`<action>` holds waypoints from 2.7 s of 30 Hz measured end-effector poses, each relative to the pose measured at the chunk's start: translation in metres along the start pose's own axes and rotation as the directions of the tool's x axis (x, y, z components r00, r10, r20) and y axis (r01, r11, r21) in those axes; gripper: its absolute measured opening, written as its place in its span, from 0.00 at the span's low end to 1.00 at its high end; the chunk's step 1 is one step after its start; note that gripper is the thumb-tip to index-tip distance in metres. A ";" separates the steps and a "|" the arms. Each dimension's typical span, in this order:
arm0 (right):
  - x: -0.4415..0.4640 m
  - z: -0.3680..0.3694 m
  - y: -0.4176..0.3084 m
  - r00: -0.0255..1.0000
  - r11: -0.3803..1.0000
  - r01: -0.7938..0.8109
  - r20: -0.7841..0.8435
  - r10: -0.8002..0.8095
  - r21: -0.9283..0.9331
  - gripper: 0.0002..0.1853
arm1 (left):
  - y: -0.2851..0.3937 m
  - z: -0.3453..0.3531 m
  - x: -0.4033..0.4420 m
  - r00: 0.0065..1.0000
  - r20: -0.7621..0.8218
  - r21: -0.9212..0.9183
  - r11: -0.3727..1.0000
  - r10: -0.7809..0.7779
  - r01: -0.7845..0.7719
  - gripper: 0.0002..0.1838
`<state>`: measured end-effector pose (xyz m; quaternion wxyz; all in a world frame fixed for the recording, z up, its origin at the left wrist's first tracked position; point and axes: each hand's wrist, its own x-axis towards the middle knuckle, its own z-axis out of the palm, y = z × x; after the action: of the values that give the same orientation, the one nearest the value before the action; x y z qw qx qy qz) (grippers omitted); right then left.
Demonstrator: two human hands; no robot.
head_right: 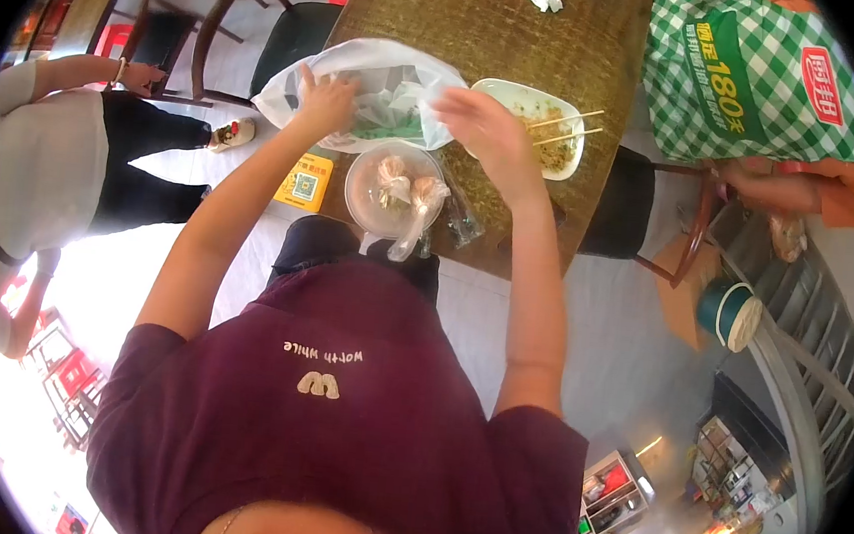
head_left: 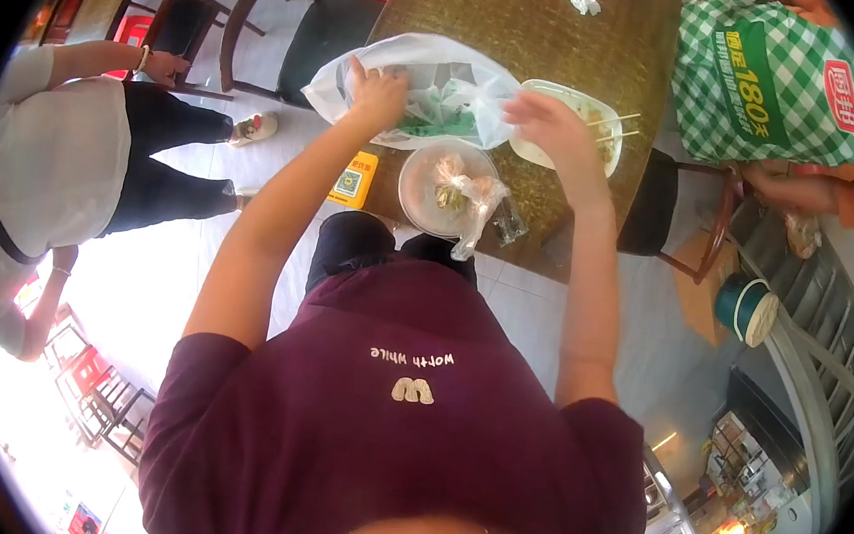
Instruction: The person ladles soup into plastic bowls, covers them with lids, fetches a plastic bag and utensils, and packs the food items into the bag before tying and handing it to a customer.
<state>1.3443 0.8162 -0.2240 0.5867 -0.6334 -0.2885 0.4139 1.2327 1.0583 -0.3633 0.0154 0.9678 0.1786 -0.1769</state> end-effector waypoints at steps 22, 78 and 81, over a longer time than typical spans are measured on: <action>-0.056 0.073 0.116 0.922 0.748 -0.198 -0.140 0.362 0.633 0.33 | 0.040 -0.034 -0.150 0.904 0.414 -0.904 0.160 0.107 0.396 0.34; 0.035 0.034 -0.027 0.971 0.893 -0.191 -0.052 0.231 0.408 0.33 | 0.044 -0.149 -0.114 0.978 0.191 -0.913 -0.382 -0.080 0.147 0.36; 0.056 0.029 -0.038 0.980 0.920 -0.147 -0.071 0.185 0.364 0.35 | 0.037 -0.161 -0.103 0.988 0.142 -0.915 -0.389 -0.062 0.107 0.36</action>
<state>1.3519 0.8842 -0.1967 0.6689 -0.5590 -0.1231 0.4743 1.2103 1.0037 -0.1778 0.8005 0.5058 0.3195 0.0362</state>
